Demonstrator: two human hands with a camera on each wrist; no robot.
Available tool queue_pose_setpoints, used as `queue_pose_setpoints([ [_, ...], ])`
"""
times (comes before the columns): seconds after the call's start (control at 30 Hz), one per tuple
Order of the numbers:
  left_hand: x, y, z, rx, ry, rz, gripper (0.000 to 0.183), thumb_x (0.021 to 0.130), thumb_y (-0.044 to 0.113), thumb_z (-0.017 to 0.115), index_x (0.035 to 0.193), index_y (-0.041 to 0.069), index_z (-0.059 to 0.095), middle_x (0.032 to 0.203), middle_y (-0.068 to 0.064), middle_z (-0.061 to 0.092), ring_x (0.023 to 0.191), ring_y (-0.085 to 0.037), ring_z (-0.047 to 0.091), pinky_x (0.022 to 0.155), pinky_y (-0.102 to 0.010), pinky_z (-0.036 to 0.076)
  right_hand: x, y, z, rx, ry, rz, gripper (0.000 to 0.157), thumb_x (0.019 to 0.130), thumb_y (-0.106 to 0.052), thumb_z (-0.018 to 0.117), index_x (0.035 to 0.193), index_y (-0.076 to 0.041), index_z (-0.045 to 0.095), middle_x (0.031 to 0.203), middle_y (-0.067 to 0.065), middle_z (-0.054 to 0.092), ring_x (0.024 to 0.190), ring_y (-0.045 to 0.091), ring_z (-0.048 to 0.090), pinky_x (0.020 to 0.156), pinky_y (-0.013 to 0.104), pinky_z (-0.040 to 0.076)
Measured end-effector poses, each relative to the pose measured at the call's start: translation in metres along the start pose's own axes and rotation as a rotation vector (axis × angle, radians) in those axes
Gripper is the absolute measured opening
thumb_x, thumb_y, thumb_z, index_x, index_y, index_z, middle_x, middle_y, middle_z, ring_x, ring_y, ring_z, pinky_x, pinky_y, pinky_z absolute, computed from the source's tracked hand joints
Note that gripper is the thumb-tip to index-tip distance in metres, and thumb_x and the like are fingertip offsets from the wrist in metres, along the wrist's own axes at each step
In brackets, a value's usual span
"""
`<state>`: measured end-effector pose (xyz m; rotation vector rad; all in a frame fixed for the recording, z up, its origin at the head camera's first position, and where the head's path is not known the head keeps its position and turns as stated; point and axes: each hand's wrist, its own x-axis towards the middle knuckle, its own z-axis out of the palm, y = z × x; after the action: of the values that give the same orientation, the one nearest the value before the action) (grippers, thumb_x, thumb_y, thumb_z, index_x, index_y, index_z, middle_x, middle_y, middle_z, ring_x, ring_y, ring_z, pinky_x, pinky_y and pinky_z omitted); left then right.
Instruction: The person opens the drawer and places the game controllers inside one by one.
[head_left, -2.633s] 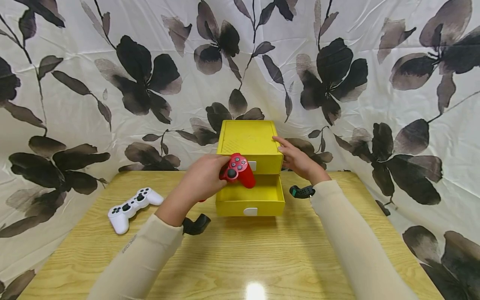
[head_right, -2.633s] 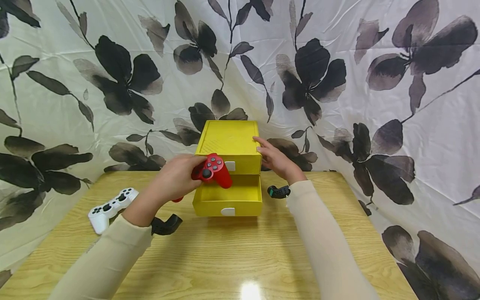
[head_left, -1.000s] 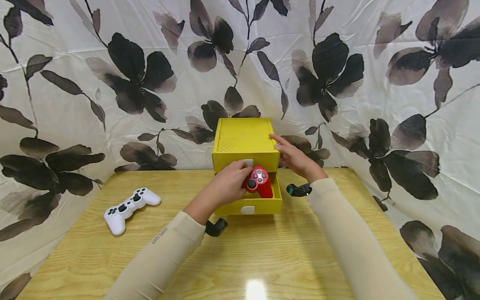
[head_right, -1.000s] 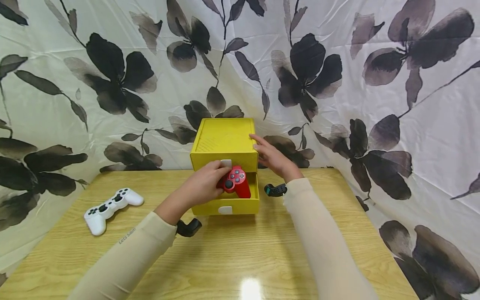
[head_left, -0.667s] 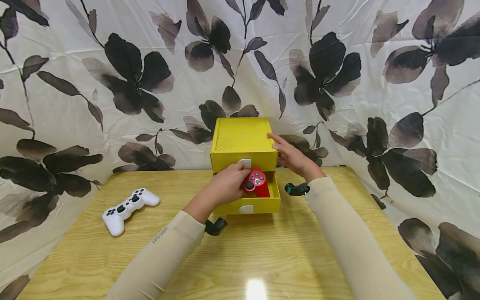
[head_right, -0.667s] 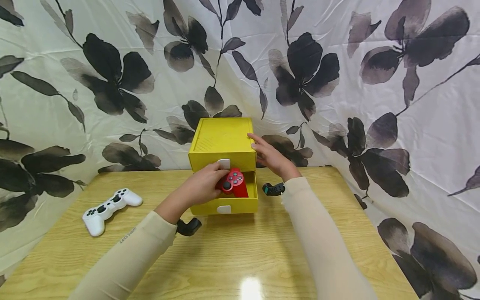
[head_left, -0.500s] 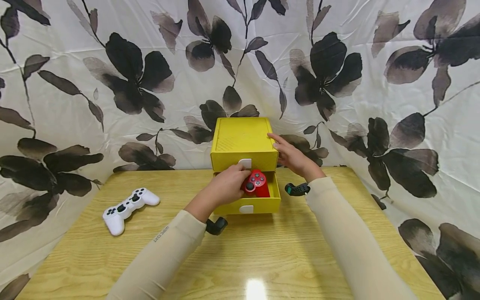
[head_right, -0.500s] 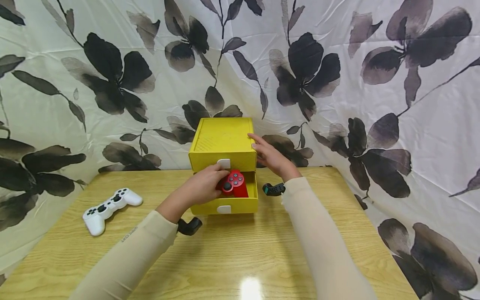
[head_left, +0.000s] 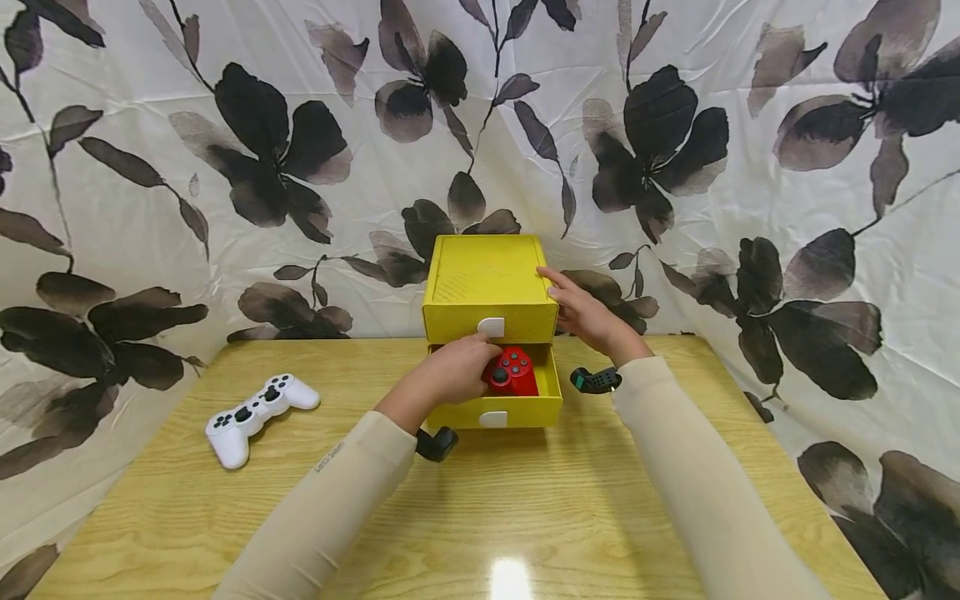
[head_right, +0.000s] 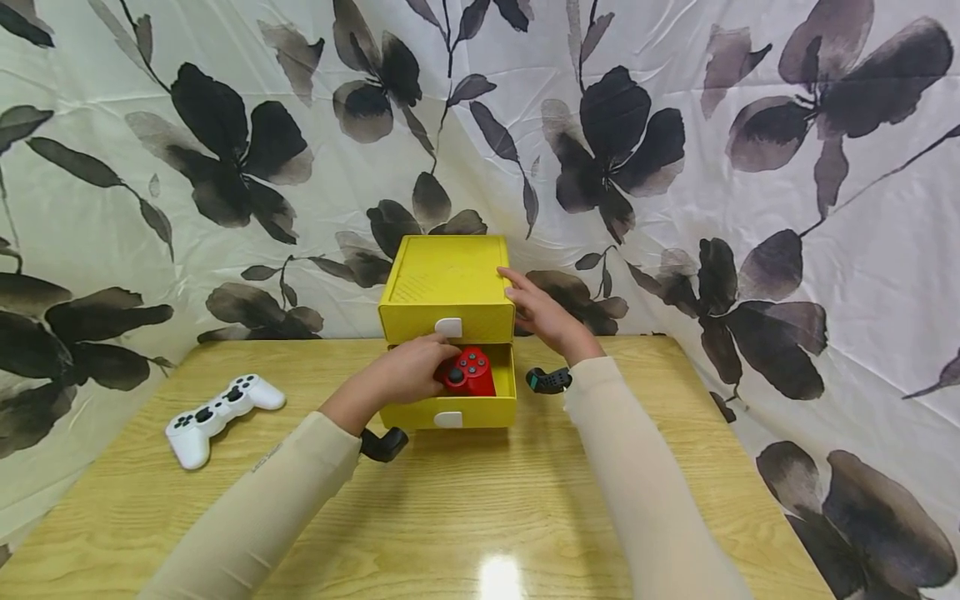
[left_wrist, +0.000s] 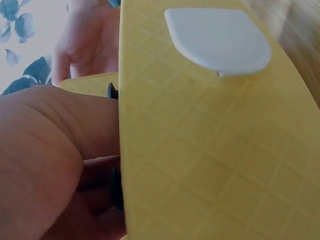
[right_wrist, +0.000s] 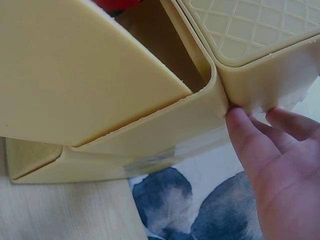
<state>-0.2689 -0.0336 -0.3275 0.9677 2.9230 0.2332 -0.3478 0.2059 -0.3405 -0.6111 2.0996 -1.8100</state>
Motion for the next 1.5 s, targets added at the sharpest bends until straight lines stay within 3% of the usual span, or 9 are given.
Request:
queue_pose_setpoints([
  [0.3, 0.005, -0.004, 0.003, -0.010, -0.069, -0.001, 0.037, 0.083, 0.006, 0.070, 0.120, 0.003, 0.064, 0.110, -0.009, 0.061, 0.099, -0.022, 0.056, 0.095, -0.035, 0.049, -0.001, 0.001, 0.001, 0.009, 0.003, -0.005, 0.057, 0.103, -0.034, 0.032, 0.156, -0.027, 0.012, 0.163, 0.009, 0.010, 0.147, 0.034, 0.024, 0.119, 0.056, 0.017],
  [0.97, 0.018, -0.011, 0.012, -0.062, -0.134, -0.032, 0.037, 0.085, 0.007, 0.068, 0.122, 0.008, 0.066, 0.110, -0.004, 0.068, 0.093, -0.017, 0.059, 0.095, -0.033, 0.050, 0.002, 0.002, 0.001, 0.018, -0.009, -0.006, 0.058, 0.104, -0.034, 0.032, 0.157, -0.028, 0.010, 0.163, 0.007, 0.009, 0.147, 0.035, 0.022, 0.119, 0.057, 0.017],
  [1.5, 0.014, -0.015, 0.013, -0.137, -0.115, -0.012, 0.042, 0.086, 0.014, 0.070, 0.127, 0.009, 0.063, 0.121, -0.005, 0.067, 0.106, -0.020, 0.060, 0.102, -0.035, 0.047, -0.001, 0.002, 0.001, 0.009, 0.009, -0.010, 0.058, 0.103, -0.036, 0.033, 0.156, -0.028, 0.012, 0.163, 0.007, 0.009, 0.147, 0.034, 0.023, 0.120, 0.056, 0.017],
])
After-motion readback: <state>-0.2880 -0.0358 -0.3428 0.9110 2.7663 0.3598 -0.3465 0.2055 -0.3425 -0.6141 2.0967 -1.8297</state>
